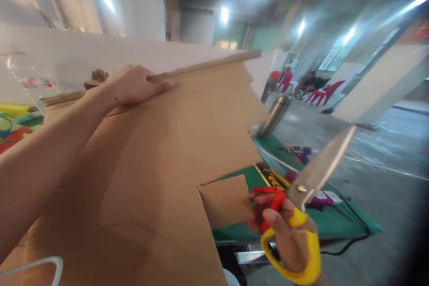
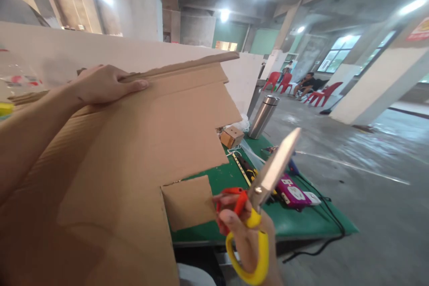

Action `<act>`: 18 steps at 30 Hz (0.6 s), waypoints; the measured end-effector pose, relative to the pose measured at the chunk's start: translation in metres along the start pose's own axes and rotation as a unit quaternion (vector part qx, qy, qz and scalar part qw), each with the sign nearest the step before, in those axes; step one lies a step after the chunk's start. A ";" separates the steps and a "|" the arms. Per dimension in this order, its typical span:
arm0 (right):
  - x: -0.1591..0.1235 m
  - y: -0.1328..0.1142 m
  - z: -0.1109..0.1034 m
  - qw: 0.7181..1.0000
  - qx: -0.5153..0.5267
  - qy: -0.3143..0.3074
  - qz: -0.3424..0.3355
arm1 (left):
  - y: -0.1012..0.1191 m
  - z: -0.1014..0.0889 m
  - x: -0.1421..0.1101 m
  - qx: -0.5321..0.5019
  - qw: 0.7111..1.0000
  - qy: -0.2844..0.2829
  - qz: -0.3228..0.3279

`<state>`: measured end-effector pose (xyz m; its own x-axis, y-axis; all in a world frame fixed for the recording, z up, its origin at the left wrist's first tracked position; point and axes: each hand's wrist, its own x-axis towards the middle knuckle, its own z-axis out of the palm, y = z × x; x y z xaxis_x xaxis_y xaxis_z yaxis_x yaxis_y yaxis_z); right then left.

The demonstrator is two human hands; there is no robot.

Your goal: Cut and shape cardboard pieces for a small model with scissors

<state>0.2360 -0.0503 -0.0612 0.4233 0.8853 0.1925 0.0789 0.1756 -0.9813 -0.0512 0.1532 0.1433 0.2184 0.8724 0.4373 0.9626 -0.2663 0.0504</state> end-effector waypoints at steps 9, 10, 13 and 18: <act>-0.023 -0.011 0.041 0.999 -0.016 -0.028 0.022 | 0.011 0.024 0.002 -0.008 0.999 0.040 0.012; -0.021 -0.008 0.039 0.999 -0.007 -0.041 0.004 | 0.011 0.030 -0.002 -0.027 0.998 0.046 0.030; -0.017 0.006 0.031 0.998 -0.002 -0.057 0.013 | 0.020 0.043 -0.031 -0.066 0.989 0.068 0.117; -0.018 0.019 0.024 0.995 -0.018 -0.076 0.055 | 0.033 0.050 -0.143 -0.143 0.971 -0.109 0.158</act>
<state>0.2079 -0.0524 -0.0836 0.2897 0.9537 0.0804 0.0737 0.0615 -0.9954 -0.0425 0.0401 0.0380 0.5550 0.7862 0.2719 0.7647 -0.6108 0.2054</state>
